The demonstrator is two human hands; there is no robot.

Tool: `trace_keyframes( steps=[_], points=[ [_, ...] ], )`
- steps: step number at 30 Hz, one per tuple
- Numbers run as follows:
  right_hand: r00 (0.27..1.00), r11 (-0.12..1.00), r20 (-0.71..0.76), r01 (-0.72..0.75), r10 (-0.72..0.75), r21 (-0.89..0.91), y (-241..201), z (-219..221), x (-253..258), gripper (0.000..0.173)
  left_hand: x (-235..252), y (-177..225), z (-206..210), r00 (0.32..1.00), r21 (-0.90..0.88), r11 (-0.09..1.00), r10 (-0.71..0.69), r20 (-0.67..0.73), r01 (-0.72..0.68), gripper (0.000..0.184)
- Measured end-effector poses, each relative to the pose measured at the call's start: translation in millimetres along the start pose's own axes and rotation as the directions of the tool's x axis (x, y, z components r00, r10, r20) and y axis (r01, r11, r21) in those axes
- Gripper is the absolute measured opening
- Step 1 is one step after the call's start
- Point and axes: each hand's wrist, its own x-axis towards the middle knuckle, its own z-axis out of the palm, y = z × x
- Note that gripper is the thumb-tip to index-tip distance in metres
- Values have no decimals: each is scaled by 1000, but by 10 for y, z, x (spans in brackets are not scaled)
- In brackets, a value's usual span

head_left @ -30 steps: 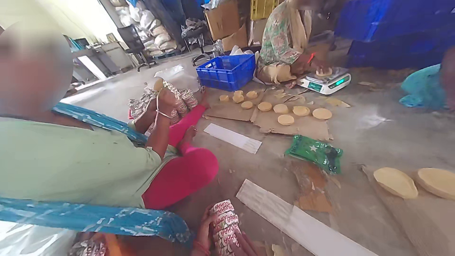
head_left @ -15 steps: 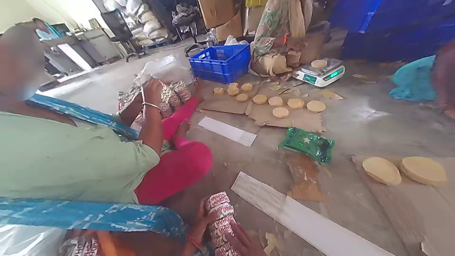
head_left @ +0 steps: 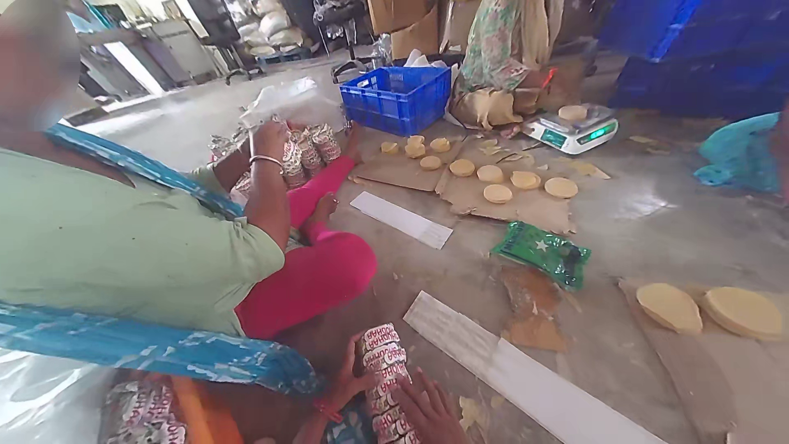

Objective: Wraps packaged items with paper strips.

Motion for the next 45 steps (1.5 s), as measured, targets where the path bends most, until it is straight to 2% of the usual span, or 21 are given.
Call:
trace_keyframes(
  steps=[3,8,13,16,19,22,24,27,30,34,45],
  points=[
    [999,999,-24,-33,32,-38,-38,0,12,113,-32,87,-12,996,20,997,-71,60,70,126],
    [999,999,-23,-34,34,-40,-67,2,31,111,-44,127,-32,991,38,992,-122,50,120,126],
    [985,998,-163,50,-54,-32,-40,50,-40,108,-35,40,-54,996,0,997,-77,50,77,126],
    [948,985,-290,92,-132,-149,21,106,-113,83,-51,24,-63,997,28,998,-61,41,60,126],
    [943,973,-297,87,-150,-215,36,110,-139,68,-54,17,-73,998,41,997,-61,32,60,126],
    [960,975,-260,51,-108,-216,3,66,-137,69,-60,33,-60,996,29,997,-78,32,77,125],
    [962,972,-259,29,-90,-232,-2,61,-136,68,-60,15,-44,999,51,998,-39,29,37,125],
    [959,977,-278,1,-62,-214,-4,61,-145,68,-93,15,5,996,172,982,67,51,-74,143],
    [960,981,-279,-34,-22,-193,-23,74,-153,68,-181,207,73,996,333,941,27,83,-53,161],
    [958,985,-286,-46,-4,-168,-47,88,-144,63,-250,343,114,988,507,862,-66,142,-15,164],
    [964,985,-265,-65,20,-161,-82,110,-148,69,-305,233,123,990,528,848,-31,140,-49,163]
  ],
)
